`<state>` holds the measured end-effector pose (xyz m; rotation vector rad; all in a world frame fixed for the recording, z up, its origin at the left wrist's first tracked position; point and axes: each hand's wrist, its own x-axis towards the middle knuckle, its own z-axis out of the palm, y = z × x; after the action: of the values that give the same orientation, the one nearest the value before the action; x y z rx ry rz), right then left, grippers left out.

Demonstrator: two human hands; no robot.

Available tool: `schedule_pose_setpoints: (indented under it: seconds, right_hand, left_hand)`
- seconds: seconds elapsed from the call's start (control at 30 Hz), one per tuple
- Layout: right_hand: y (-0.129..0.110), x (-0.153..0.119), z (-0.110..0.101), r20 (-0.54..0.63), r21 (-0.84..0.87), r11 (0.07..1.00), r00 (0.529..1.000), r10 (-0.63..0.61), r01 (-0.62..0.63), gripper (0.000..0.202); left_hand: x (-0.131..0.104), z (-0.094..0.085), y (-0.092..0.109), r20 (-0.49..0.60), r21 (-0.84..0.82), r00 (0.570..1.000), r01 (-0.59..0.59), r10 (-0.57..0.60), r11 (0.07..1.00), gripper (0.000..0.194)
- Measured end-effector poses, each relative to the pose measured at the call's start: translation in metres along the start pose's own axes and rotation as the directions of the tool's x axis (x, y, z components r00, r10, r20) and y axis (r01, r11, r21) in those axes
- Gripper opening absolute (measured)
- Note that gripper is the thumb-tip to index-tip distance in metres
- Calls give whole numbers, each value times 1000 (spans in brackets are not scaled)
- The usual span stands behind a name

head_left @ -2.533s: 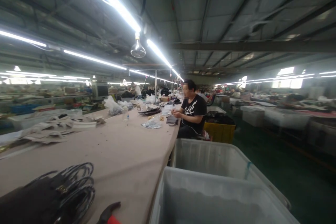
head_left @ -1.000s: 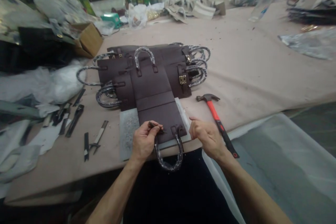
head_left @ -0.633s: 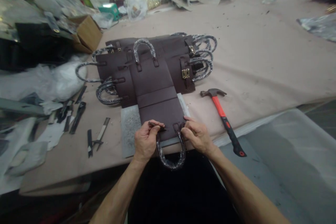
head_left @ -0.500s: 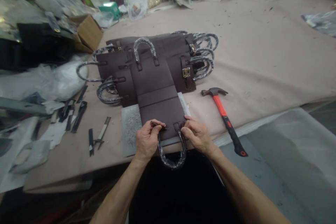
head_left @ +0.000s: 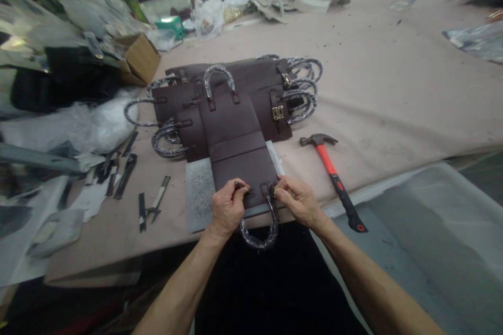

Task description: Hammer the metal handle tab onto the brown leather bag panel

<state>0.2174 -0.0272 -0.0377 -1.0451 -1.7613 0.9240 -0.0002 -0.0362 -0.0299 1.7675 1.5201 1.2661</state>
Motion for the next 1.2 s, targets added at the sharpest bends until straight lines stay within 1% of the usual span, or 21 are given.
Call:
schedule_pose_setpoints:
  seconds: [0.07, 0.13, 0.2, 0.27, 0.3, 0.37, 0.43, 0.47, 0.53, 0.63, 0.7, 0.77, 0.8, 0.83, 0.9, 0.93, 0.97, 1.03, 1.1, 1.17, 1.2]
  right_hand:
    - [-1, -4, -11, -112, -133, 990, 993, 33, -48, 27]
    - [3, -9, -30, -292, -335, 933, 956, 27, -128, 18]
    - [12, -13, -55, -415, -522, 808, 909, 39, -273, 15]
    - [22, -15, -80, -442, -612, 665, 883, 161, -428, 26]
    - [26, -14, -90, -440, -598, 624, 857, 270, -503, 30]
    - [29, -10, -107, -408, -471, 602, 764, 500, -645, 30]
    - [27, -3, -115, -352, -301, 592, 664, 660, -748, 24]
    - [23, 0, -116, -320, -230, 584, 627, 710, -778, 22]
    - [13, 6, -114, -228, -128, 582, 595, 771, -803, 17]
    - [-12, 10, -102, -71, 26, 581, 578, 813, -813, 11]
    - [-34, 8, -91, -30, 99, 582, 582, 813, -807, 15]
    - [-60, 4, -81, -36, 148, 613, 615, 787, -776, 25]
    - [-73, 2, -77, -48, 139, 659, 660, 750, -739, 32]
    - [-87, 1, -72, -68, 90, 727, 725, 686, -680, 37]
    - [-110, -2, -66, -91, -136, 860, 871, 483, -492, 42]
    - [-119, -3, -63, -73, -288, 881, 926, 371, -376, 41]
    - [-125, -3, -61, -30, -435, 859, 958, 286, -270, 40]
    - [-133, -3, -60, 90, -655, 747, 970, 228, -114, 34]
    - [-138, -1, -60, 193, -759, 651, 953, 235, -6, 29]
    - [-142, -1, -61, 203, -776, 628, 966, 161, 58, 30]
    - [-144, -2, -61, 157, -765, 641, 984, 88, 65, 31]
  left_hand:
    - [-1, 2, -1, 2, 43, 999, -40, 40, 998, 11]
    - [-2, 5, -3, 1, 68, 998, -62, 62, 996, 11]
    - [-4, 6, -5, -4, 73, 997, -82, 83, 994, 10]
    - [-4, 8, -7, -7, 68, 995, -101, 102, 993, 10]
    - [-4, 9, -8, -6, 66, 994, -105, 106, 992, 10]
    - [-3, 10, -8, -6, 71, 996, -93, 93, 993, 10]
    - [-2, 10, -8, -4, 73, 998, -60, 60, 996, 11]
    - [-1, 10, -8, -2, 70, 999, -45, 45, 997, 11]
    - [0, 11, -8, 8, 64, 999, -36, 36, 997, 11]
    - [-1, 12, -11, 18, 67, 998, -61, 60, 996, 11]
    - [-3, 14, -14, 22, 67, 996, -92, 90, 994, 11]
    - [-5, 15, -17, 28, 64, 991, -134, 132, 989, 12]
    - [-5, 15, -18, 29, 64, 988, -155, 153, 986, 12]
    - [-6, 16, -20, 29, 65, 985, -171, 170, 983, 12]
    - [-6, 16, -22, 27, 70, 982, -190, 189, 979, 12]
    - [-6, 17, -23, 23, 74, 980, -200, 198, 977, 12]
    - [-7, 17, -24, 19, 80, 978, -209, 209, 975, 12]
    - [-7, 18, -26, 15, 92, 973, -229, 228, 969, 13]
    - [-8, 19, -26, 13, 96, 971, -241, 240, 966, 15]
    - [-9, 19, -26, 12, 90, 971, -241, 241, 966, 15]
    - [-9, 19, -26, 9, 83, 971, -237, 237, 968, 14]
